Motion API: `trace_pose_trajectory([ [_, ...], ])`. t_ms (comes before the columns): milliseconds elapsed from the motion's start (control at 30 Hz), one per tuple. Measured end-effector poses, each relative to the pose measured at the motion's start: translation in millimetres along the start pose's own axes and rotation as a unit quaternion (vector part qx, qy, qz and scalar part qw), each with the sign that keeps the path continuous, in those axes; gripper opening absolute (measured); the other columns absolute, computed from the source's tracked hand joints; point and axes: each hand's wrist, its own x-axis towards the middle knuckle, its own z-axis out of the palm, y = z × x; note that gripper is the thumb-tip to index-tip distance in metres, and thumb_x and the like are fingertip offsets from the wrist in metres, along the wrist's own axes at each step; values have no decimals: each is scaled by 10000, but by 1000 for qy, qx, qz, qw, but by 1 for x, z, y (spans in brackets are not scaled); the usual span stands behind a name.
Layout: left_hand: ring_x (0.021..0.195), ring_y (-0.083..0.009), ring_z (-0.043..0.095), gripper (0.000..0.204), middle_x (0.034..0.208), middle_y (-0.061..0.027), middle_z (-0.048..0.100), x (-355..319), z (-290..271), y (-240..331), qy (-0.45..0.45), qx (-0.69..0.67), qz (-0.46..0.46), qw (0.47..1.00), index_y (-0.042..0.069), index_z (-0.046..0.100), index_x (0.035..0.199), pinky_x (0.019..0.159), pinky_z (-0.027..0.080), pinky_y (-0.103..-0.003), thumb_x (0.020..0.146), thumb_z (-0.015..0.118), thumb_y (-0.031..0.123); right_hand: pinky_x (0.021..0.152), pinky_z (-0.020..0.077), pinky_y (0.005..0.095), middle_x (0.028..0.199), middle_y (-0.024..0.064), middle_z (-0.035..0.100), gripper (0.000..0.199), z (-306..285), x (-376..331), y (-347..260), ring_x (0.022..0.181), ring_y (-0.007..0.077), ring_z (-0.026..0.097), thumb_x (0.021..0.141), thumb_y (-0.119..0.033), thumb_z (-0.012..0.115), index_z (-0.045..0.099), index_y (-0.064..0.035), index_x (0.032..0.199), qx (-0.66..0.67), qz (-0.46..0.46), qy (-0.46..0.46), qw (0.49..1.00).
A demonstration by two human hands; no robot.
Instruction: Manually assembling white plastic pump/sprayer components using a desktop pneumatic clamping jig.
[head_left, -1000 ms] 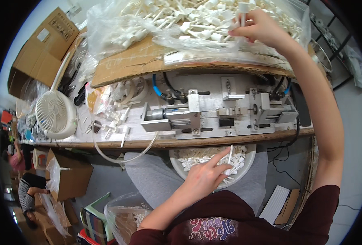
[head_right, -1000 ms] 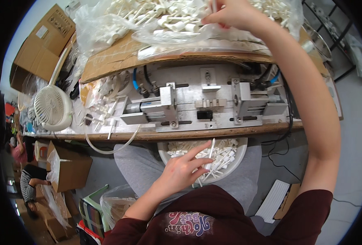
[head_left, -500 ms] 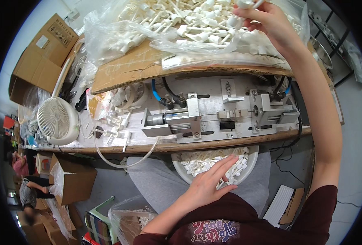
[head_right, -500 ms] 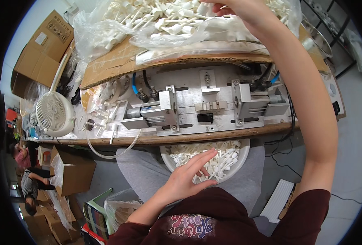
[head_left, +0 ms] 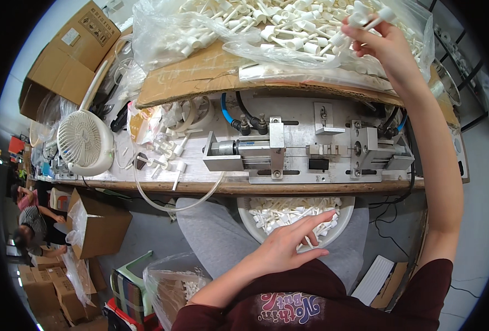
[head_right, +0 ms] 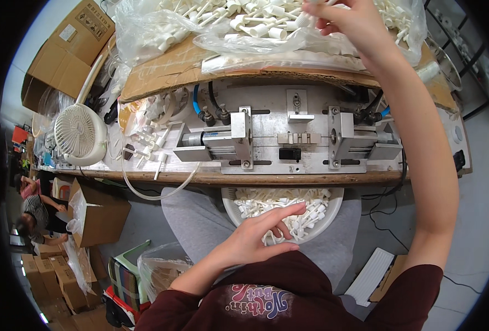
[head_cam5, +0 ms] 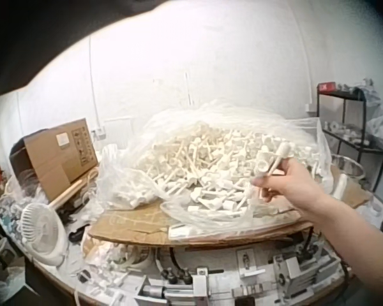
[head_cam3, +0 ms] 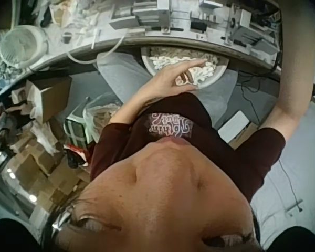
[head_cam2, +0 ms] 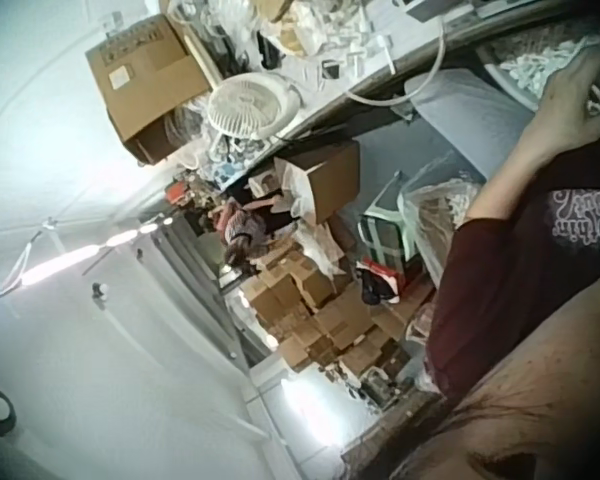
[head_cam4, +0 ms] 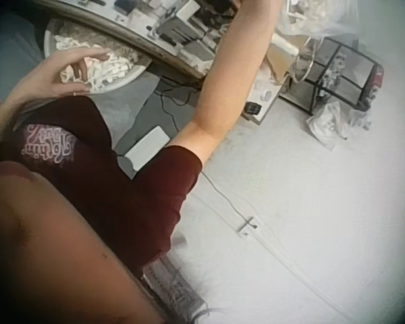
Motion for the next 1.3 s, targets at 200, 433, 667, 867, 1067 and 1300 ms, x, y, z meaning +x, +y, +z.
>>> trace_pose_trajectory([
  [200, 923, -162, 669, 766, 1356, -147, 572, 6, -12, 5, 62, -49, 23, 997, 74, 400, 1510, 792, 566, -292, 837, 764, 31, 704, 458, 212, 976, -4, 662, 322, -6, -24, -21, 770, 45, 568, 920, -194, 715, 664, -1, 1174, 182, 8, 37, 983],
  [433, 1198, -217, 581, 743, 1522, -185, 402, 21, -35, 25, 193, -277, 55, 940, 12, 331, 1529, 958, 547, -322, 884, 697, -31, 505, 480, 219, 852, 48, 649, 258, 43, -139, -57, 602, 87, 597, 884, -82, 707, 621, 22, 1105, 283, 114, -43, 951],
  [667, 1058, -188, 674, 537, 1277, -151, 639, 19, -32, 27, 166, -334, -17, 928, -17, 463, 1450, 888, 564, -282, 939, 624, -59, 480, 491, 220, 808, 51, 617, 189, 63, -188, -37, 600, 82, 601, 869, -15, 687, 589, 18, 1027, 386, 231, -74, 890],
  [867, 945, -181, 691, 480, 1144, -160, 683, 13, -41, 31, 179, -106, 62, 976, -35, 636, 1283, 818, 600, -274, 824, 776, -31, 496, 491, 179, 989, 69, 543, 197, 44, -203, -14, 611, 58, 576, 944, -46, 619, 514, 15, 1100, 448, 207, 27, 870],
  [1067, 1047, -175, 669, 428, 1198, -128, 634, -1, -43, 24, 218, -175, 82, 957, -13, 707, 1152, 818, 627, -272, 743, 825, -56, 573, 466, 207, 1170, 128, 513, 206, 22, -229, 17, 709, 71, 515, 1037, -43, 487, 431, -21, 1235, 538, 155, 37, 828],
  [1300, 1022, -187, 688, 334, 1291, -127, 627, -2, -30, 13, 260, -23, 132, 956, 59, 729, 1155, 810, 594, -289, 825, 776, 43, 598, 466, 204, 1159, 98, 528, 239, 34, -260, 23, 712, 72, 515, 1034, -76, 533, 452, -11, 1249, 485, 208, 127, 840],
])
